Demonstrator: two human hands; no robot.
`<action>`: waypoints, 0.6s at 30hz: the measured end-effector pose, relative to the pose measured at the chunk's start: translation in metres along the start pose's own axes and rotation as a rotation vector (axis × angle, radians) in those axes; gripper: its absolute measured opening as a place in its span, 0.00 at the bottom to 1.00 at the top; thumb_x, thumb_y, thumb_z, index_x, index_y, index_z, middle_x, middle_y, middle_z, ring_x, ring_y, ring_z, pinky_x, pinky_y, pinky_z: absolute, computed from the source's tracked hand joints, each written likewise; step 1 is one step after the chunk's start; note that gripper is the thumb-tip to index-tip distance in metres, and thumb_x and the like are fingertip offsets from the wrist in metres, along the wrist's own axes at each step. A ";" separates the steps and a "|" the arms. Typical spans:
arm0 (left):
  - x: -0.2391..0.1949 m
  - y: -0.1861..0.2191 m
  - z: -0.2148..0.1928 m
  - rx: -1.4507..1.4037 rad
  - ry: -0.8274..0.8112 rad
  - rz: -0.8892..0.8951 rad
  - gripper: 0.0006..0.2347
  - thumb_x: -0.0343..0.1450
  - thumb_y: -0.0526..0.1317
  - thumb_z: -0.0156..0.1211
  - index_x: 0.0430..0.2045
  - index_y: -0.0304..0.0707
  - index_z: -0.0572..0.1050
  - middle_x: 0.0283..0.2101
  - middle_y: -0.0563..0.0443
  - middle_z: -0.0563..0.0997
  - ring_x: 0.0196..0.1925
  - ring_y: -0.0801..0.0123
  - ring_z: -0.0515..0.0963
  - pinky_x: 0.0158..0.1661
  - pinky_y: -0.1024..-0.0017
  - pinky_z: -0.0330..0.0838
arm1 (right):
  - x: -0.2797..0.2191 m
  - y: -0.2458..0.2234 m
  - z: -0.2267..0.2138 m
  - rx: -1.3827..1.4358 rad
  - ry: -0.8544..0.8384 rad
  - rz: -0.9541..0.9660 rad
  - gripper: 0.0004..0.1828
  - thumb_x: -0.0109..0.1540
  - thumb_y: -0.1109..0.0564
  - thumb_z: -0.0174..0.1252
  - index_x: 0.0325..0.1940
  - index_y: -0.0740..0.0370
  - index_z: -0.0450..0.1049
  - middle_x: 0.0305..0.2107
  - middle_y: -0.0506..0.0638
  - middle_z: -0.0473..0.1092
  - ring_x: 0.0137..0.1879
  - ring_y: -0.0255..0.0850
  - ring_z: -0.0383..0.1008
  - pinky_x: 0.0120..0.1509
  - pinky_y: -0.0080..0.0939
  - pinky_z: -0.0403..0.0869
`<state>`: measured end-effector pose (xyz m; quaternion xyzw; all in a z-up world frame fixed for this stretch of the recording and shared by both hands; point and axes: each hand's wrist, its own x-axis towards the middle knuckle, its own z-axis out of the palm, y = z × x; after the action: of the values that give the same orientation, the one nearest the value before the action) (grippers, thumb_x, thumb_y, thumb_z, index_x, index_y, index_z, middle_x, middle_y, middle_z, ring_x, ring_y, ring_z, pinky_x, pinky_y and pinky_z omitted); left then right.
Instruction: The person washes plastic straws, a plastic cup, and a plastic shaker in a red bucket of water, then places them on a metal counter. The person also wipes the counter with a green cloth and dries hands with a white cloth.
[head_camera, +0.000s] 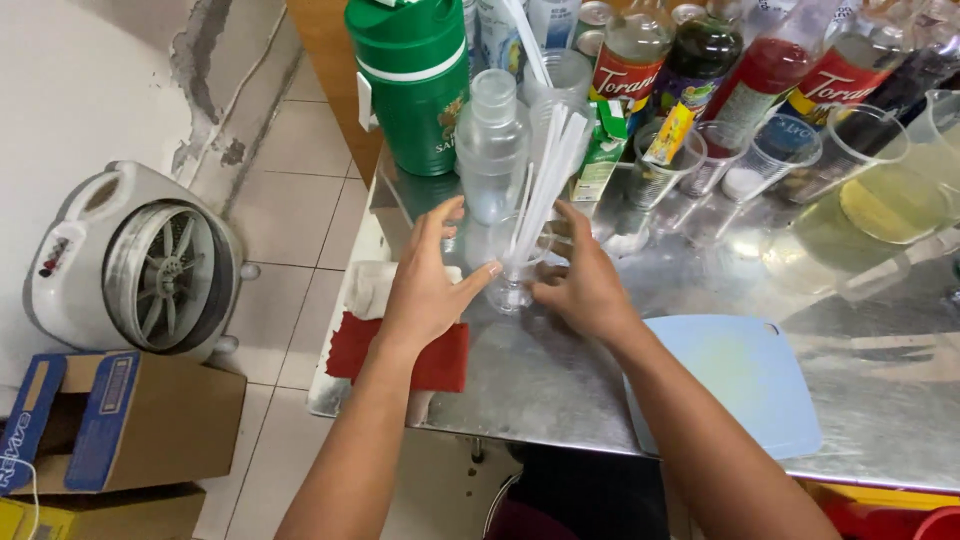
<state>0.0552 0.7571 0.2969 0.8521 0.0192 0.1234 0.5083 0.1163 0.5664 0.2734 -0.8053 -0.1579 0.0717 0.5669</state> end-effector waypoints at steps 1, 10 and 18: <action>0.001 -0.002 0.002 -0.001 0.001 0.000 0.34 0.64 0.37 0.73 0.66 0.36 0.62 0.62 0.34 0.71 0.66 0.40 0.71 0.62 0.46 0.68 | 0.002 0.010 -0.009 -0.001 0.000 0.000 0.56 0.49 0.73 0.68 0.76 0.71 0.44 0.62 0.78 0.58 0.68 0.75 0.63 0.63 0.66 0.76; 0.006 -0.003 0.042 0.178 -0.009 -0.007 0.40 0.59 0.43 0.78 0.67 0.46 0.61 0.64 0.42 0.67 0.67 0.44 0.70 0.63 0.47 0.68 | 0.055 -0.005 -0.068 -0.404 0.111 -0.282 0.40 0.58 0.72 0.60 0.74 0.63 0.60 0.47 0.65 0.71 0.46 0.61 0.80 0.44 0.56 0.82; 0.008 -0.017 0.077 0.130 0.199 0.056 0.35 0.63 0.48 0.73 0.64 0.41 0.65 0.59 0.39 0.73 0.64 0.43 0.73 0.62 0.49 0.68 | 0.091 0.011 -0.058 -0.902 0.056 -0.225 0.21 0.61 0.40 0.64 0.54 0.49 0.75 0.29 0.45 0.79 0.42 0.54 0.82 0.48 0.60 0.78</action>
<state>0.0825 0.7003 0.2491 0.8671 0.0537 0.2200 0.4437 0.2205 0.5414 0.2894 -0.9509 -0.2443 -0.0881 0.1685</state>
